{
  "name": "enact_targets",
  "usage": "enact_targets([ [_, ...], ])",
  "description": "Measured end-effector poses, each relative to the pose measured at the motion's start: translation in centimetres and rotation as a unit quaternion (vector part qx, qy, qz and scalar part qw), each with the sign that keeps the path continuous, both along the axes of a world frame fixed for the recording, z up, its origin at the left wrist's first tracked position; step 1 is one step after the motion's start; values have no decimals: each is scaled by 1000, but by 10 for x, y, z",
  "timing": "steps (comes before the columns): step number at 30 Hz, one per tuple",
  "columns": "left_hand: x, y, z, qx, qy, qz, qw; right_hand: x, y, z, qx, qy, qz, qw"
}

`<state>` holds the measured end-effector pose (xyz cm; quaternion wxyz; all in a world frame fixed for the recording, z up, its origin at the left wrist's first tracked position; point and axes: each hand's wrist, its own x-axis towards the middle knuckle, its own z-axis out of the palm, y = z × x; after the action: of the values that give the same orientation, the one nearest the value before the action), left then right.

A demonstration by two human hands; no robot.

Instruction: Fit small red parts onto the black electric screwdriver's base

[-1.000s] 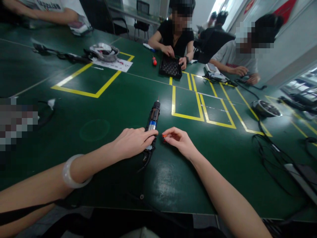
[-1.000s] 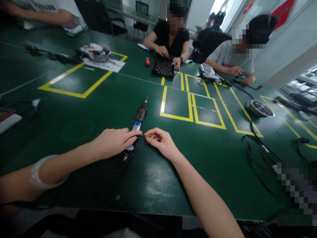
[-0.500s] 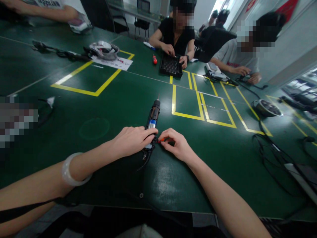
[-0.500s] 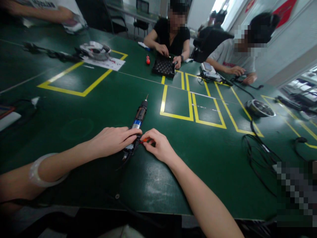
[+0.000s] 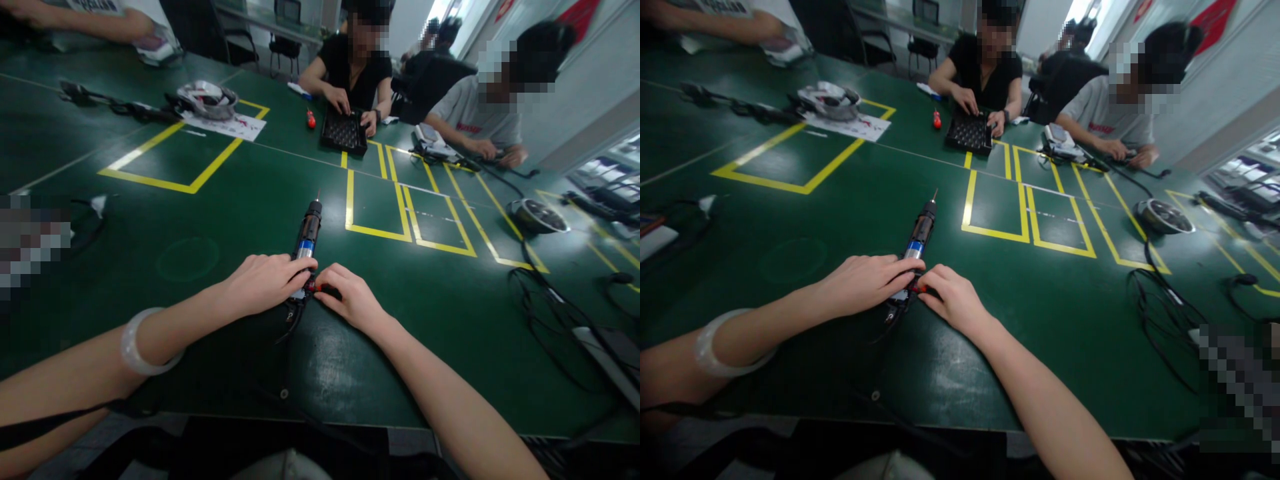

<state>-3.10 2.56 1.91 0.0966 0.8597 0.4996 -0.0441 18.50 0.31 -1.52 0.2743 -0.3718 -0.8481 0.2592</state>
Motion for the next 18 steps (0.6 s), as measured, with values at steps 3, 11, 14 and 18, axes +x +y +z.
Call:
enact_targets([
  [3,0,0,1,-2,5,-3,1000,2,1,-1,13,1,4,1000],
  [11,1,1,2,-7,3,0,1000,2,1,-4,29,-18,29,999],
  [14,0,1,2,-10,0,0,1000,1,1,-3,30,-3,26,999],
  [18,0,0,3,-11,2,-3,1000,0,0,-2,12,13,20,1000],
])
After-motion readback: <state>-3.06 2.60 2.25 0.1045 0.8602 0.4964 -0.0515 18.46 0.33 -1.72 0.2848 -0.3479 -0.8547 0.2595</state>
